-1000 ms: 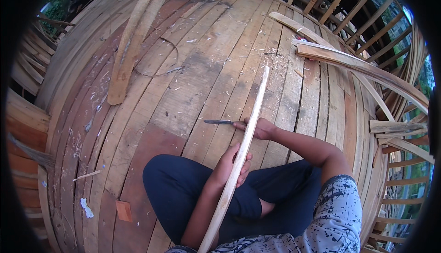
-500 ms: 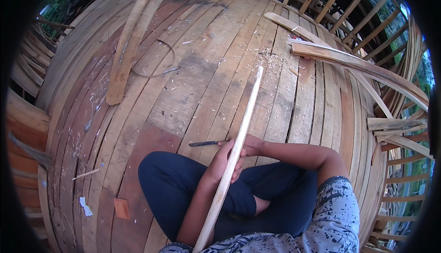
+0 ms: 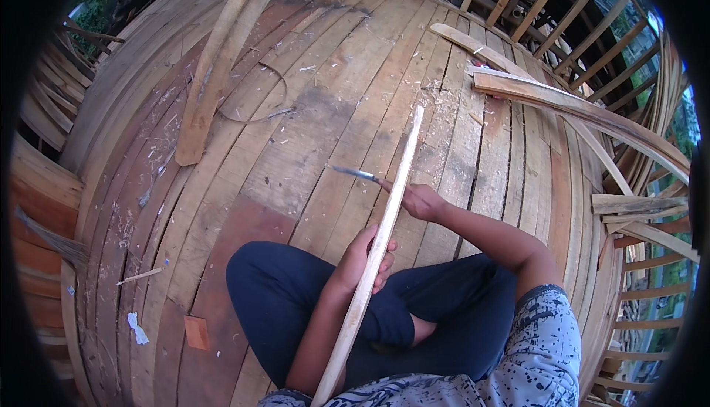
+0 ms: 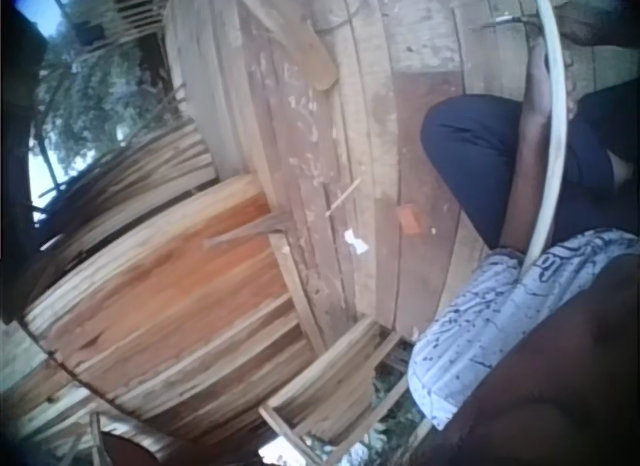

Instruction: The person sits cross-legged on a wooden floor and uses a knife to shave and shape a long, thin piece of wood. They hold the wood with their left hand and use the knife in their right hand to remove thin shavings, gradually refining the wood's surface and edges.

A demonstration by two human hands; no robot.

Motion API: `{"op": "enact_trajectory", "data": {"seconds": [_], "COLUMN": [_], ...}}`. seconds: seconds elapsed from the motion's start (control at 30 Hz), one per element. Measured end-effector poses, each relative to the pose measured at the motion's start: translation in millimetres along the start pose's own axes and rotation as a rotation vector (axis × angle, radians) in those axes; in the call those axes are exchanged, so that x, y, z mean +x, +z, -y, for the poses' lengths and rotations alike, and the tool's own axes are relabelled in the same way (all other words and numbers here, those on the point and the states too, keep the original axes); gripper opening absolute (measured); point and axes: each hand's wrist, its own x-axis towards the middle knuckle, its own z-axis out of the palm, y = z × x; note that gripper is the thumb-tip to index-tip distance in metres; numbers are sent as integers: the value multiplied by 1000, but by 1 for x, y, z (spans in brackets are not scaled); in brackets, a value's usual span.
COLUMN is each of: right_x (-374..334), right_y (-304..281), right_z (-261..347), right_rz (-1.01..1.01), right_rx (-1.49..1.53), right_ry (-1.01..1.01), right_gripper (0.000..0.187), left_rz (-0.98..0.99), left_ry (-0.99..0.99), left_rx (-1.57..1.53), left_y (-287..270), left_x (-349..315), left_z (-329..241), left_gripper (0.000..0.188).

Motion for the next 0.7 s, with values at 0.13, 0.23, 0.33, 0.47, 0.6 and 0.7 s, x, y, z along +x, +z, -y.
{"op": "enact_trajectory", "data": {"seconds": [0.13, 0.23, 0.33, 0.47, 0.6, 0.7], "right_x": [-48, -48, -37, -49, -46, -85], "right_y": [28, 23, -4, -24, -25, -15], "right_z": [46, 11, -79, -123, -37, -1], "right_rz": [252, 154, 128, -43, 116, 348], "right_rx": [119, -214, -380, -314, -117, -177], "right_ry": [-88, -104, 506, 589, 134, -98], "right_gripper": [49, 58, 69, 73, 77, 75], "left_rz": [14, -34, -17, 24, -10, 12], "left_ry": [-9, -17, -19, -2, 48, 54], "left_rx": [24, 44, 47, 30, 0, -11], "left_y": [8, 11, 12, 11, -6, -5], "left_x": [5, 2, 4, 7, -9, -6], "left_z": [1, 4, 3, -1, -10, -11], "left_gripper": [51, 51, 51, 51, 51, 52]}}
